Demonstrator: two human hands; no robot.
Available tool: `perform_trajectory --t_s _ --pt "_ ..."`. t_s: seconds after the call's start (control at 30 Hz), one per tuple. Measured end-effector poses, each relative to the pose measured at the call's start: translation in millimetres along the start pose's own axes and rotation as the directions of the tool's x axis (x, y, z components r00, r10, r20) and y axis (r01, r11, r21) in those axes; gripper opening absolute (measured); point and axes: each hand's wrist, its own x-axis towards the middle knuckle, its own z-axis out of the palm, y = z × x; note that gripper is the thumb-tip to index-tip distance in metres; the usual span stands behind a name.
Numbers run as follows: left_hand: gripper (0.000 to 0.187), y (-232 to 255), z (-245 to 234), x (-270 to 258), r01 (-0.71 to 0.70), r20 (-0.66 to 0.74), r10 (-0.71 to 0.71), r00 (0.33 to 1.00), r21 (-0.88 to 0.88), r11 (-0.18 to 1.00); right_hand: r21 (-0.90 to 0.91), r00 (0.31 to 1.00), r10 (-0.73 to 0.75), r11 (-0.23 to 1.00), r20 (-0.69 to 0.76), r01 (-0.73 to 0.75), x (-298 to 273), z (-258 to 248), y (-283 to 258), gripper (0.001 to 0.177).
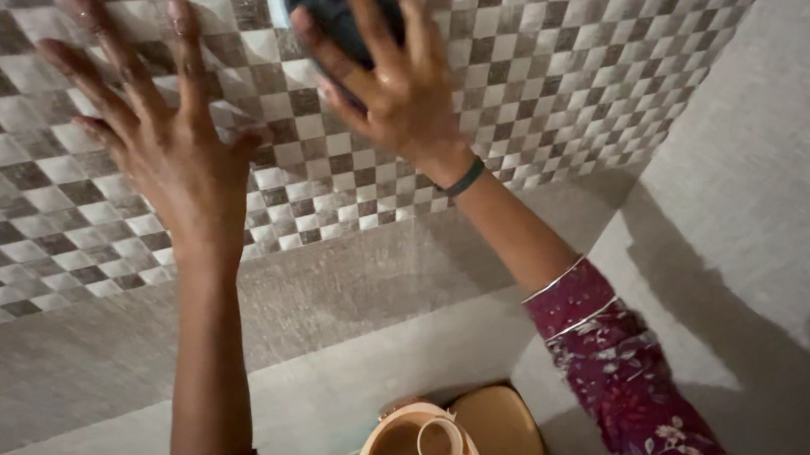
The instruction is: The person washes a cleaning brush under a running faucet in a sink and then uses the wet brush to scrub bathroom wall tiles.
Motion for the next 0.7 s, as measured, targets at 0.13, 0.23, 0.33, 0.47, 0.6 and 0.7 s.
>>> perform_trajectory --t_s 0.13,0.23,0.33,0.47,0.6,0.7 --pt "0.121 -7 4 -4 -0.031 -0.016 0.031 0.999 0.005 1.000 0.322 0.952 0.289 0.915 -0.103 -0.243 -3 17 83 0.067" --pt "0.119 -4 8 -3 -0.022 -0.034 0.023 0.999 0.043 0.999 0.033 0.906 0.381 0.924 -0.182 -0.382 -66 24 191 0.065" --pt "0.117 4 5 0 0.009 -0.011 -0.009 1.000 -0.012 1.000 -0.120 0.840 0.507 0.837 -0.192 -0.533 -124 12 278 0.062" --pt "0.119 9 -5 3 0.025 0.013 -0.024 1.000 -0.045 0.999 -0.132 0.828 0.536 0.820 -0.166 -0.557 -134 21 280 0.060" --pt "0.118 9 -4 4 0.025 0.016 -0.025 1.000 -0.051 0.998 -0.061 0.924 0.379 0.922 -0.052 -0.382 -90 43 154 0.058" --pt "0.116 1 -3 2 0.023 0.051 -0.021 0.998 -0.024 0.999 -0.023 0.988 0.151 0.988 0.012 -0.151 -18 31 61 0.058"
